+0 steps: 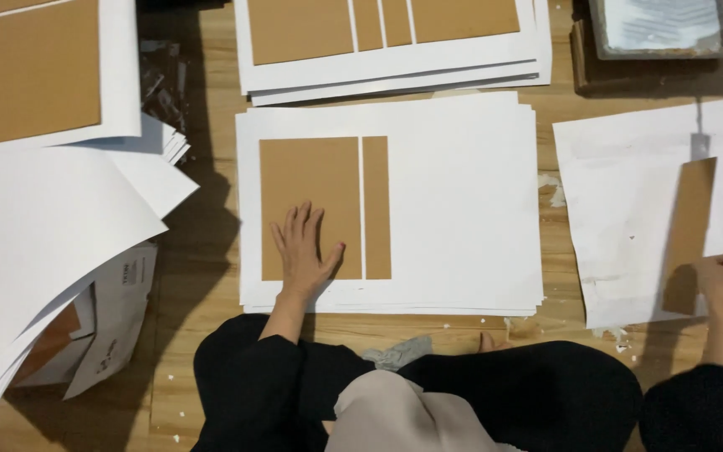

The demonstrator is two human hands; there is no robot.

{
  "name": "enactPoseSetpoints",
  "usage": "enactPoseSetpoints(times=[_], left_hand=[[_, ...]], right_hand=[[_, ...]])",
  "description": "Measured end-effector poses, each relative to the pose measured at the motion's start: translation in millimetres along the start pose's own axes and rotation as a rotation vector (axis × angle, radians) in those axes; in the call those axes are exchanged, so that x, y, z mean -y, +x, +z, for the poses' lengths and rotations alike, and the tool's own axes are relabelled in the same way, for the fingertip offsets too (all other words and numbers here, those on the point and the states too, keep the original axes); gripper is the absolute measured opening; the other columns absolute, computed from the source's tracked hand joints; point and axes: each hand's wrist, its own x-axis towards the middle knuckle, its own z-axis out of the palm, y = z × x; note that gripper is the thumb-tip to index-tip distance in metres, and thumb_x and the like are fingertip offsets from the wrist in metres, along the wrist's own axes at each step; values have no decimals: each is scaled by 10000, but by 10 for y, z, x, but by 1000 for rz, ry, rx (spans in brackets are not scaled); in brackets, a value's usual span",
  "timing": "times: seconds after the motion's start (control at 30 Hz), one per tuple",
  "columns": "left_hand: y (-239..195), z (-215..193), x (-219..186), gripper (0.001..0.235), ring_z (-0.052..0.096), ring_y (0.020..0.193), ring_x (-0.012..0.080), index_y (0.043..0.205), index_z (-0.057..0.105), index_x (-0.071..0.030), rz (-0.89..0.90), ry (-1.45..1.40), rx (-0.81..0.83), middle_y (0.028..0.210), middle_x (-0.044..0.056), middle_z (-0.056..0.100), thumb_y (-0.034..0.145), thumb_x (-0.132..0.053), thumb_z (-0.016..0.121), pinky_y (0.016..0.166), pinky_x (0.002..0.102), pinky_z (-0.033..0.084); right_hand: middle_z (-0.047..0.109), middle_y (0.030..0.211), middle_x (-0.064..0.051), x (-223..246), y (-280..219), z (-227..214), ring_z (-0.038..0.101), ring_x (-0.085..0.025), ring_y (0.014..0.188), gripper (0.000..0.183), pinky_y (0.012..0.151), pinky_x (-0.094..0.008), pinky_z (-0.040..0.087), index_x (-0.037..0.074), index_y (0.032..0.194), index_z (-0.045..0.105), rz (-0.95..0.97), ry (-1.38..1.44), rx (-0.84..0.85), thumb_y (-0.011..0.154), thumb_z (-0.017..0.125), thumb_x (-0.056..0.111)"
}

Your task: The person assembles paper crafts by applying glue to brown cardboard pieces using a roller and placing them onto white paper sheets. They arrange multiple pieces in a pattern, then flip the sheet and wipe the back with a cloth.

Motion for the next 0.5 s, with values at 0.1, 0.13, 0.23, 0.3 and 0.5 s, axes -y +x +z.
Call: enactPoseSetpoints(times=[0.1,0.13,0.23,0.3,0.5], left_hand=[[-23,-2,-34,625,175,1322,330,1291,385,-190,-11,-96,15,1391,88,275,756,-480,530,1021,631,-2],[-18,2,-61,614,171,1321,347,1284,400,-191,-10,-139,23,1392,98,274,750,-449,558,1009,648,-9],[24,21,-197,548,178,1318,369,1242,461,-199,98,-137,64,1382,119,293,749,-417,561,1001,661,-11],[49,-44,-304,538,157,1329,363,1258,452,-213,119,-160,112,1397,118,276,765,-410,538,1011,648,-29],[191,176,-387,534,112,1358,324,1289,428,-278,210,-152,180,1433,83,239,790,-444,516,1040,604,-55]], right_hand=[[592,898,-344,1411,-1083,15,557,-514,837,236,531,-517,453,18,970,675,1,76,89,841,720,210],[584,960,-355,1855,-1551,-91,534,-528,910,213,596,-504,434,49,967,671,-7,140,164,839,680,219],[582,952,-352,2872,-2318,98,526,-496,944,179,732,-492,419,6,883,674,-44,226,320,761,672,138],[596,922,-312,3180,-2518,406,536,-459,933,206,748,-459,424,19,880,683,-74,249,395,730,693,160],[630,758,-153,3460,-2487,1393,575,-294,770,140,656,-341,433,79,836,706,-122,308,508,722,696,161]])
